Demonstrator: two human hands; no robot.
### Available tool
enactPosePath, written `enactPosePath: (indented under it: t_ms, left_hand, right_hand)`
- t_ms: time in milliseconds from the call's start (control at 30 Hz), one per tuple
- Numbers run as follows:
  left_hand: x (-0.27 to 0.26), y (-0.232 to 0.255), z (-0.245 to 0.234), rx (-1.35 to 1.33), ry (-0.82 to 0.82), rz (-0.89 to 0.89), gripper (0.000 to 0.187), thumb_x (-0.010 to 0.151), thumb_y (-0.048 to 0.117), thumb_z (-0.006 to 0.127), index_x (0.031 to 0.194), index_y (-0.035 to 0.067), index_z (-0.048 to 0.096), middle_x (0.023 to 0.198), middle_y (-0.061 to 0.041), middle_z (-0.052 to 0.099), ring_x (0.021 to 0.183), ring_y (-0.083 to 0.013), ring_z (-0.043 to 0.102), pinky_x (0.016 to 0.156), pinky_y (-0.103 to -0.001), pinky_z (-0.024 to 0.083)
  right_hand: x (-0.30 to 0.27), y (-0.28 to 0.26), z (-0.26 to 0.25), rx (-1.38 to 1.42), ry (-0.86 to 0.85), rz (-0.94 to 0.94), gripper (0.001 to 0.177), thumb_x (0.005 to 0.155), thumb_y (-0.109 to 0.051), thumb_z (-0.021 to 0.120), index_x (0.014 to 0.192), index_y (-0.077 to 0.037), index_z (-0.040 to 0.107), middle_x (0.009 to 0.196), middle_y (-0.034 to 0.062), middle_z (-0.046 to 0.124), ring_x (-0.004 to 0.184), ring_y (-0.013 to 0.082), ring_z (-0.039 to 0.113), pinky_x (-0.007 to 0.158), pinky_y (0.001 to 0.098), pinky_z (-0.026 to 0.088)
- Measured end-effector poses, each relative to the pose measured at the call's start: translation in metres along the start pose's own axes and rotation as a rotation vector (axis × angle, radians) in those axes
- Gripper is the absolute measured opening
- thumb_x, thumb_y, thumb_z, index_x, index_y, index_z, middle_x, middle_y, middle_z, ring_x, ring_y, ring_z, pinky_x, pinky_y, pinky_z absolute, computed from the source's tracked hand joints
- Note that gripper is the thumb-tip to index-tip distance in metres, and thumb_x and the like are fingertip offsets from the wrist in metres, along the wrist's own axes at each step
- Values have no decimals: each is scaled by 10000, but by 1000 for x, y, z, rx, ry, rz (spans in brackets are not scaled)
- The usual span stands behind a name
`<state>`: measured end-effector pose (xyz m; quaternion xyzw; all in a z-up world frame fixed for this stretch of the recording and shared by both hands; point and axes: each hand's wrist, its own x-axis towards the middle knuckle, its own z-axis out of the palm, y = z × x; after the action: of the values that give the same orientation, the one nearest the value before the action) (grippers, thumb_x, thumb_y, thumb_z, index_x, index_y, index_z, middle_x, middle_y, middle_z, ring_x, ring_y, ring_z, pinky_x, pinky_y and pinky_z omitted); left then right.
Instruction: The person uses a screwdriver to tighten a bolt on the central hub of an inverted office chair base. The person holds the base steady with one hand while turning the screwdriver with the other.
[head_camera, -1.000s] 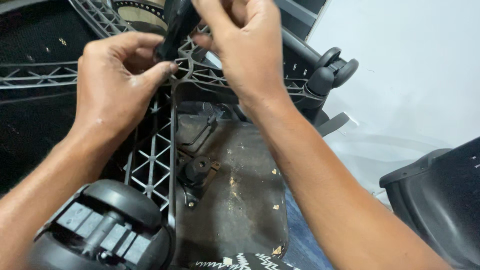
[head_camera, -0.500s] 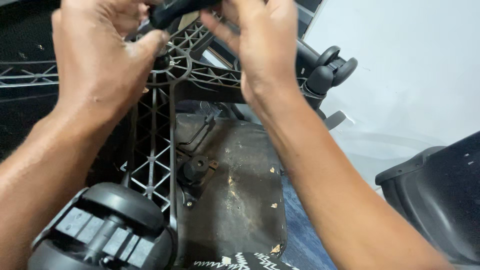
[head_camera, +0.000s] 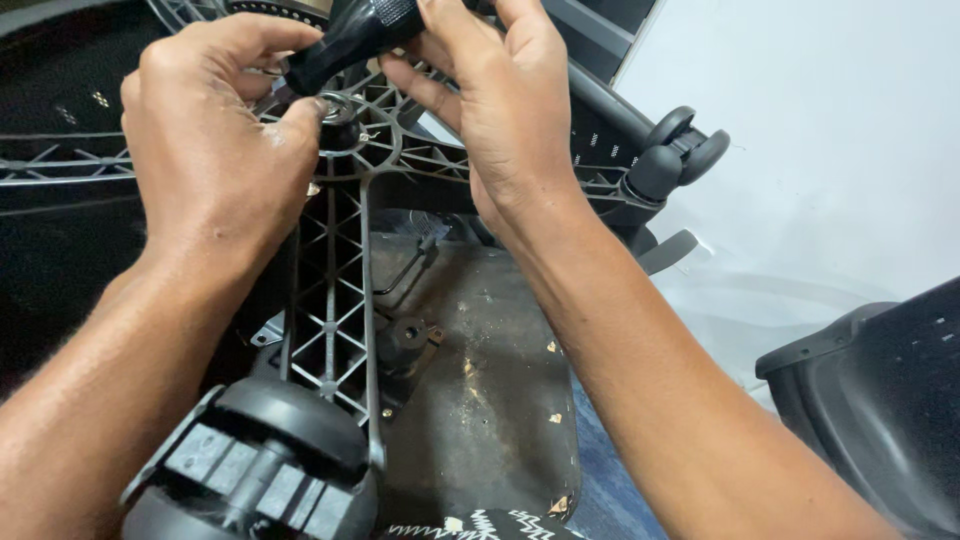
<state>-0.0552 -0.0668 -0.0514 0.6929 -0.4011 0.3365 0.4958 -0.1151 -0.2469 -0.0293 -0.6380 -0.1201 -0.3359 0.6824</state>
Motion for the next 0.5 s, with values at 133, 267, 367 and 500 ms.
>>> enactPosePath:
  t_ms: [133, 267, 367, 500]
  left_hand:
    - [3, 0, -2, -131, -68, -80, 363, 867, -49, 739, 1216, 43, 696, 1100, -145, 738, 997, -206, 744, 833, -316, 580]
    - [3, 0, 1, -237, -122, 3, 436, 875, -109, 713, 1289, 8, 642, 1222, -182, 692, 1112, -242, 708, 937, -332, 576]
    - [0, 0, 3, -289, -126, -121, 384, 887, -93, 683, 1249, 29, 645, 1209, -139, 704, 1128, -210, 718, 969, -315, 582]
    - [-3, -3, 0, -150, -27, 59, 370, 906, -167, 683, 1243, -15, 660, 1222, -181, 709, 1169, -264, 707, 997, -360, 541]
  right_hand:
    - [5, -7, -1, -47, 3, -48, 216, 1043, -163, 645, 1168, 13, 649, 1113, 108, 717, 1038, 206, 732, 943, 397, 663]
    - [8, -9, -9, -115, 2, -84, 196, 1039, -166, 652, 1129, 6, 683, 1079, 96, 733, 1015, 203, 740, 927, 385, 659]
    - [6, -10, -15, -133, 29, -89, 172, 1029, -160, 646, 1103, -9, 685, 1053, 76, 735, 1000, 191, 740, 933, 392, 667]
    - [4, -14, -21, -175, 44, -112, 159, 1052, -151, 644, 1050, -4, 705, 986, 75, 734, 965, 194, 735, 947, 417, 679]
